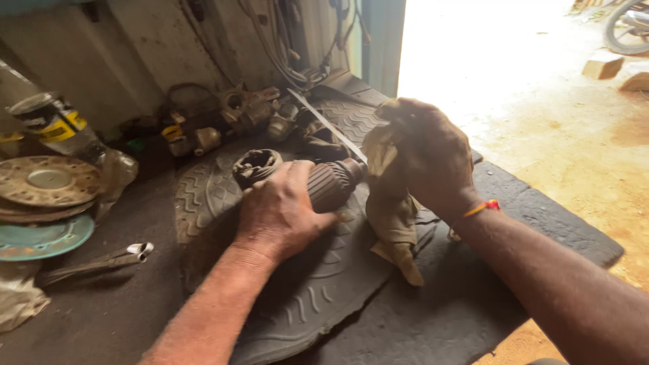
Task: The person cleans a cylindrical mechanical part, likely a starter motor armature, using a rag and a metal tool. They wipe the surface and grooves of the part repeatedly, rotating it to access different areas, in a workshop setting.
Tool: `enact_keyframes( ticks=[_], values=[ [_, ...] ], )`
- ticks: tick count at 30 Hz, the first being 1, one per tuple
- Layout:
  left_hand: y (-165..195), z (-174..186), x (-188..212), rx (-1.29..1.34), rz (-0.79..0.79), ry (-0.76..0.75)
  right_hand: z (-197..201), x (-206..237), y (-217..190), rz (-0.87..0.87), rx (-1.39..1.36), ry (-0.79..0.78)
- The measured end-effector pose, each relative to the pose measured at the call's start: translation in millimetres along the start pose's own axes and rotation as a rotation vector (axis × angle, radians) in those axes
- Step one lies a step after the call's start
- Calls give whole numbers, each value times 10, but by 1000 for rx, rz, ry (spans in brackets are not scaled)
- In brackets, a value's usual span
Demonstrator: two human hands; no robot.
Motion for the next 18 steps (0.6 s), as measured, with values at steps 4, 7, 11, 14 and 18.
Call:
enact_keyframes(
  ticks=[4,7,11,14,18],
  values=[
    [-38,8,-32,166,129,-89,49,9,137,-60,122,-20],
    [-46,5,-31,225,155,-162,-13,45,147,-86,27,-91],
    [-41,13,-29,147,92,-136,-56,64,156,-160,-53,-165],
    [-13,6,-38,65,8,-64,-90,41,-37,62,53,-217],
    [2,-52,-37,-9,-30,-50,-184,37,-164,29,104,-202]
  ],
)
Point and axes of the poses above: each hand's wrist, its own x-axis away from the middle knuckle, its own z-axis out of the back of the hand, y = z × x, the point moved 7 cm from there along -x, towards the middle knuckle, and after that the axes turned 4 degrees about z, right-handed, at the moved point
